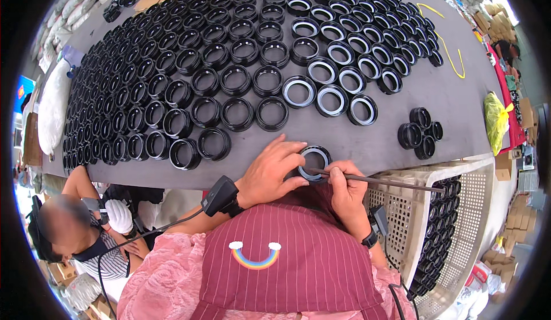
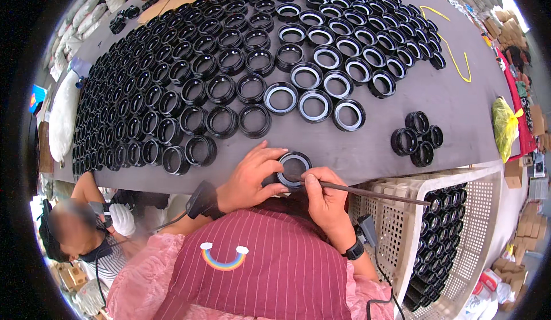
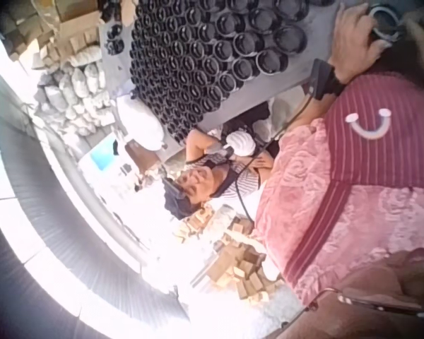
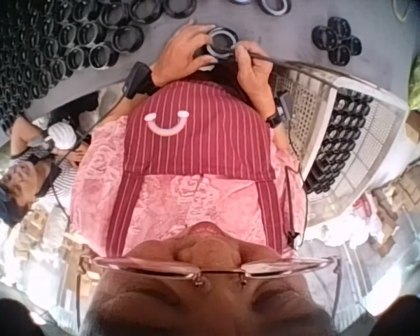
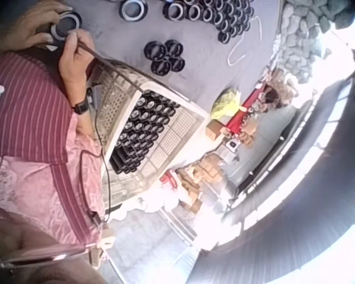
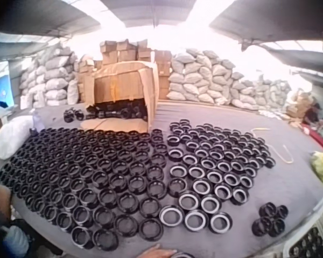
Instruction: Inspecting and sorting black plastic rings on a work table in a manufacturing facility.
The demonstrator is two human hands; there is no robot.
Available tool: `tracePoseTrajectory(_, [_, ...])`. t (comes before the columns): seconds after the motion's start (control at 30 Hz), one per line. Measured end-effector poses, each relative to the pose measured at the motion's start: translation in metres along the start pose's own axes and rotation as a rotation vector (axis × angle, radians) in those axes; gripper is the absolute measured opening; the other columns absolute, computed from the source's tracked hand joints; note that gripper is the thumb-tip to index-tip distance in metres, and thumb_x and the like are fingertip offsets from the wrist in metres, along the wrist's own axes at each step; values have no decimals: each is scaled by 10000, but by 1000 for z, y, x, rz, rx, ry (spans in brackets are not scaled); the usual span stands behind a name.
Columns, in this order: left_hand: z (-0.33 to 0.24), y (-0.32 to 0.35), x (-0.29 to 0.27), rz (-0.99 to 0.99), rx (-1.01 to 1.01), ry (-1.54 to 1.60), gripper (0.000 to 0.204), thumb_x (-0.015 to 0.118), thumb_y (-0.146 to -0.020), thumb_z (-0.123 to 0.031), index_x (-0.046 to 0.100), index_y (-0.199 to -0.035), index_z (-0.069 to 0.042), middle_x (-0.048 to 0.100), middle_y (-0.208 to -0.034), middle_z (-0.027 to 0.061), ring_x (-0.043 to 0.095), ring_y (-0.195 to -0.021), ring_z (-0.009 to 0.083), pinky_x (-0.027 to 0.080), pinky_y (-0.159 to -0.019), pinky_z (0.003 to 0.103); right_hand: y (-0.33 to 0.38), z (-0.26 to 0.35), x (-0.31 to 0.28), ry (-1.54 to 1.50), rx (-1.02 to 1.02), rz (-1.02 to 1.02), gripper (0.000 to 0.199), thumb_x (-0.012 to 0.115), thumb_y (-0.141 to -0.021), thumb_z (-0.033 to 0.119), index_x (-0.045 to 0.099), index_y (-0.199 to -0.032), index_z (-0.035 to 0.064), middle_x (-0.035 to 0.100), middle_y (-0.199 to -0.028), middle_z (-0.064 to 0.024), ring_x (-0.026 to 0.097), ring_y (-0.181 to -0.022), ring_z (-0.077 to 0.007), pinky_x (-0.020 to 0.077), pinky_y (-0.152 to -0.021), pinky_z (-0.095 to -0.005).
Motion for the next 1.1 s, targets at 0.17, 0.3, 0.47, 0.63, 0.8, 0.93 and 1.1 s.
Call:
tracePoseTrajectory(0.17, [-1,0,2,49,59,-99,315,786,-760,-245,613,-952,-65,579,-1266,202,560,-1188,363,377,-1076,597,-3,2,-1,117,-101,-68,68,600,-919,43,663,-923,17,679,-837,-98,621,-727,-195,481,-681,-311])
tracePoseTrajectory(0.3, [0,2,3,70,36,-77,305,778,-780,-240,643,-974,-46,567,-1304,200,547,-1221,353,334,-1104,607,-11,5,-1,146,-130,-32,60,629,-885,25,666,-932,29,690,-864,-116,636,-750,-260,488,-719,-348])
tracePoseTrajectory(0.47, [-2,4,4,79,38,-109,288,775,-783,-232,640,-951,-41,556,-1323,209,538,-1240,358,322,-1112,613,-24,26,10,409,-385,45,85,649,-853,12,652,-932,45,680,-869,-140,639,-758,-328,494,-705,-394])
tracePoseTrajectory(0.63, [-4,3,5,78,22,-96,263,762,-804,-233,634,-926,-39,549,-1330,215,534,-1249,365,311,-1113,622,-26,29,-4,423,-283,8,61,651,-855,20,629,-910,34,655,-825,-143,632,-722,-343,496,-636,-413])
tracePoseTrajectory(0.8, [-3,4,6,51,20,-118,272,758,-811,-252,633,-924,-39,543,-1339,217,512,-1279,389,305,-1113,628,-21,43,-6,630,-204,81,47,641,-854,17,603,-880,25,615,-766,-148,608,-674,-349,479,-590,-423])
tracePoseTrajectory(0.93, [-4,1,3,46,25,-112,282,761,-808,-261,631,-928,-41,541,-1350,212,501,-1293,397,300,-1114,630,-16,44,-5,550,-170,134,50,633,-854,10,600,-830,38,607,-718,-126,597,-664,-340,464,-591,-414])
tracePoseTrajectory(1.1, [1,4,5,65,-7,-86,373,774,-796,-238,606,-1063,-40,541,-1363,189,506,-1296,372,274,-1138,615,-17,28,9,306,-281,171,64,654,-876,22,674,-914,69,707,-845,-57,600,-672,-219,419,-784,-355])
Point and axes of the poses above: each hand's wrist, its own y-axis away from the middle knuckle, its own x-axis out of the palm, z = x × y, the point moved 4 cm from there along -y, towards the middle knuckle
